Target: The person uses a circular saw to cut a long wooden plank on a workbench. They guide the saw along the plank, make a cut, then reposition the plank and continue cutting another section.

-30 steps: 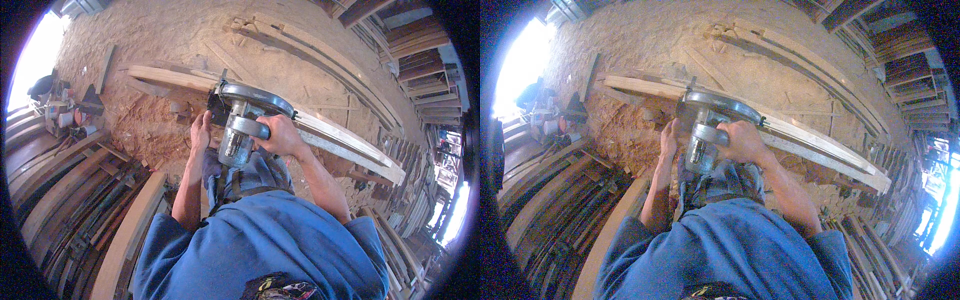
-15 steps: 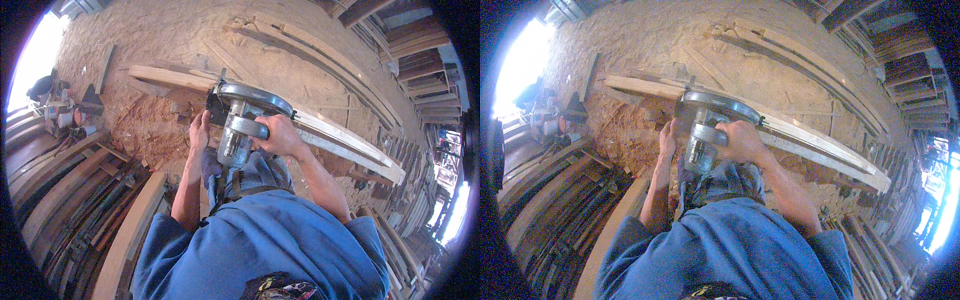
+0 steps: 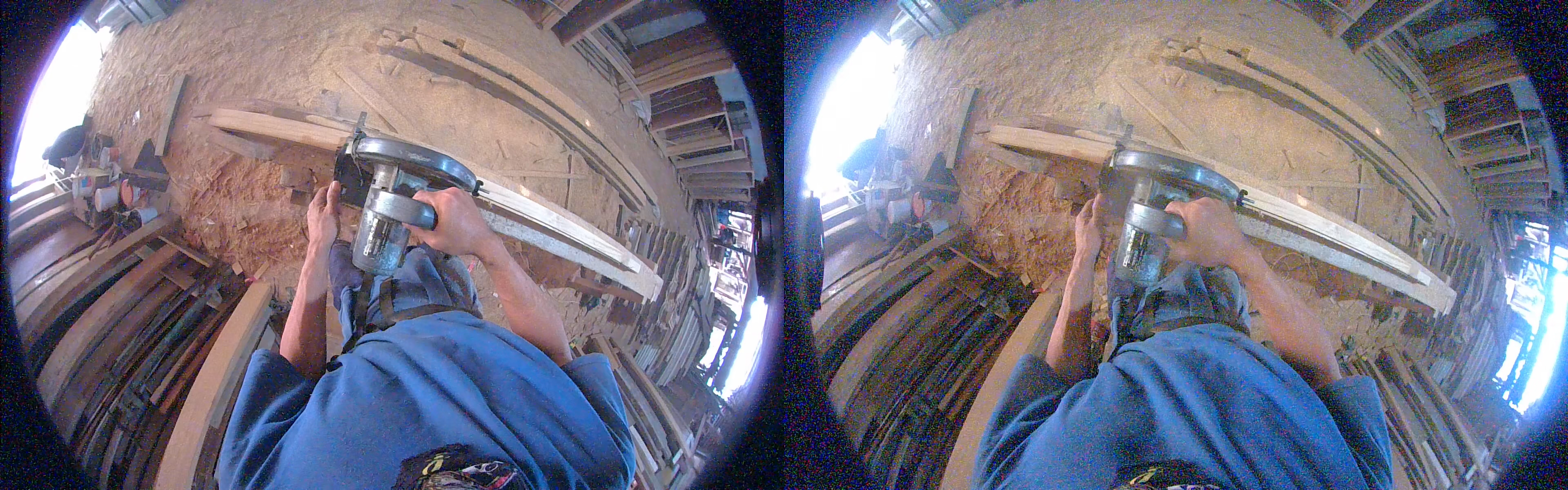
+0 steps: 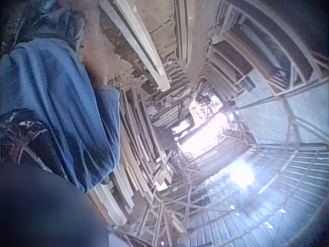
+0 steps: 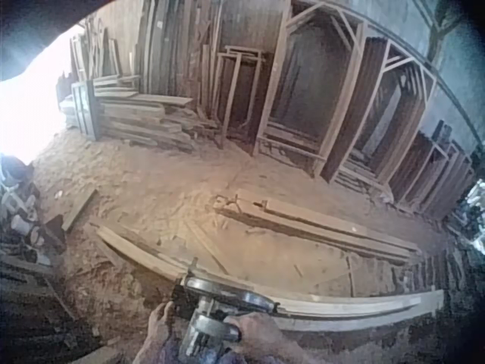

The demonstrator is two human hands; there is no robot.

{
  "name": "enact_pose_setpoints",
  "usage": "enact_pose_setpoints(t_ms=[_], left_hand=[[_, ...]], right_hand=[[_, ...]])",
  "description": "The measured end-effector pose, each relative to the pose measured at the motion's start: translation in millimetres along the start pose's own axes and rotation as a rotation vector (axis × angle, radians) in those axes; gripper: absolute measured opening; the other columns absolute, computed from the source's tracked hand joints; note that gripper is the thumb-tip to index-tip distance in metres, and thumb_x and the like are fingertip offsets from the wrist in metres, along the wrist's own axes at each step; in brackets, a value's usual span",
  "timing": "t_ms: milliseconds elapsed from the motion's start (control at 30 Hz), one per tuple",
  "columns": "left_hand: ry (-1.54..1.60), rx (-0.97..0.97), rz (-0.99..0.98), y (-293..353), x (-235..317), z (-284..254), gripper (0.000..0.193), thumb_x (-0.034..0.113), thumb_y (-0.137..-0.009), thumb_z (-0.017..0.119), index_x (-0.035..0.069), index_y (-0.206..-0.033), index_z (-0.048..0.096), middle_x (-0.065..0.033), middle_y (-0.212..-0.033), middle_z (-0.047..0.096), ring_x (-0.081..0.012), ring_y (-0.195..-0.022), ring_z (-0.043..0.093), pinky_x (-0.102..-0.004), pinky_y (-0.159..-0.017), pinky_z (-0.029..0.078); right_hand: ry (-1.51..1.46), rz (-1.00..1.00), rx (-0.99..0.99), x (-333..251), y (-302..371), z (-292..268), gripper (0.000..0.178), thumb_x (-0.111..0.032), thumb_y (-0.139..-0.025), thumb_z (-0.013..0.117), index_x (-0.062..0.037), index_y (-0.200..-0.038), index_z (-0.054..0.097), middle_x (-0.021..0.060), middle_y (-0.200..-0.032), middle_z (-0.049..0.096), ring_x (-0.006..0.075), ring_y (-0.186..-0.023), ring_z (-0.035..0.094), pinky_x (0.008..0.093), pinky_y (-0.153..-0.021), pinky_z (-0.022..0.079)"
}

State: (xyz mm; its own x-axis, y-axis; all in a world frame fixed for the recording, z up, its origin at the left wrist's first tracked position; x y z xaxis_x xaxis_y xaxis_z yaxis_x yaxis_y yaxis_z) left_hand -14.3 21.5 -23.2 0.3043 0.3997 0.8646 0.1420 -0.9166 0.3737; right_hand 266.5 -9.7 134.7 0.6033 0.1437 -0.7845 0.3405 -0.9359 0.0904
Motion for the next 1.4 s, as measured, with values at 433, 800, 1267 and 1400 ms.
enact_pose_setpoints(t_ms=[433,800,1267,1400], left_hand=[[0.001,0.020,0.068,0.2,3.0,-1.1,0.059,0.058,-0.104,0.057,0.001,-0.110,0.073,-0.0032,-0.074,0.062,-0.0139,-0.069,0.056,-0.0336,-0.065,0.045],[0.041,-0.050,0.094,2.5,9.3,-0.9,0.060,0.055,-0.107,0.055,-0.004,-0.116,0.065,-0.0109,-0.097,0.067,-0.0209,-0.093,0.059,-0.0365,-0.087,0.048],[-0.042,-0.189,-0.124,-1.4,6.2,-0.3,0.070,0.063,-0.106,0.044,-0.004,-0.124,0.057,-0.0350,-0.121,0.066,-0.0526,-0.119,0.061,-0.0549,-0.099,0.046],[-0.101,-0.128,-0.085,2.9,15.4,-1.3,0.069,0.064,-0.105,0.048,0.001,-0.134,0.057,-0.0316,-0.129,0.066,-0.0440,-0.124,0.062,-0.0492,-0.103,0.048]], right_hand=[[-0.005,0.018,-0.001,-5.2,-0.4,-2.9,0.021,-0.019,-0.079,0.082,-0.0051,-0.092,0.074,0.0209,-0.080,0.072,0.0414,-0.081,0.072,0.0478,-0.071,0.055],[-0.026,0.050,-0.041,-4.0,-0.4,-2.7,0.029,-0.021,-0.081,0.084,-0.0033,-0.103,0.074,0.0196,-0.085,0.074,0.0398,-0.082,0.074,0.0450,-0.073,0.056],[-0.055,0.250,-0.210,-17.3,-7.2,-4.5,0.040,-0.027,-0.084,0.087,-0.0042,-0.113,0.073,0.0134,-0.099,0.076,0.0233,-0.089,0.073,0.0380,-0.082,0.056],[-0.192,0.219,-0.208,-16.9,-9.1,-5.1,0.032,-0.025,-0.085,0.086,-0.0030,-0.105,0.074,0.0126,-0.091,0.075,0.0213,-0.083,0.071,0.0383,-0.077,0.055]])
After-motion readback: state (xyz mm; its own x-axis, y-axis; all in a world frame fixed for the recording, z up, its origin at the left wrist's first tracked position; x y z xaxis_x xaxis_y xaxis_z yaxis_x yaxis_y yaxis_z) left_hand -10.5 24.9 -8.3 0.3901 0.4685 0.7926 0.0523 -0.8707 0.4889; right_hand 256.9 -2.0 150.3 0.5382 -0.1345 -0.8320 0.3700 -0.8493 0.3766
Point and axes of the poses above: each hand's wrist, its own y-axis away from the middle knuckle, its own z-axis out of the palm, x = y × z, the point moved 1 cm from there along -y, towards the middle knuckle
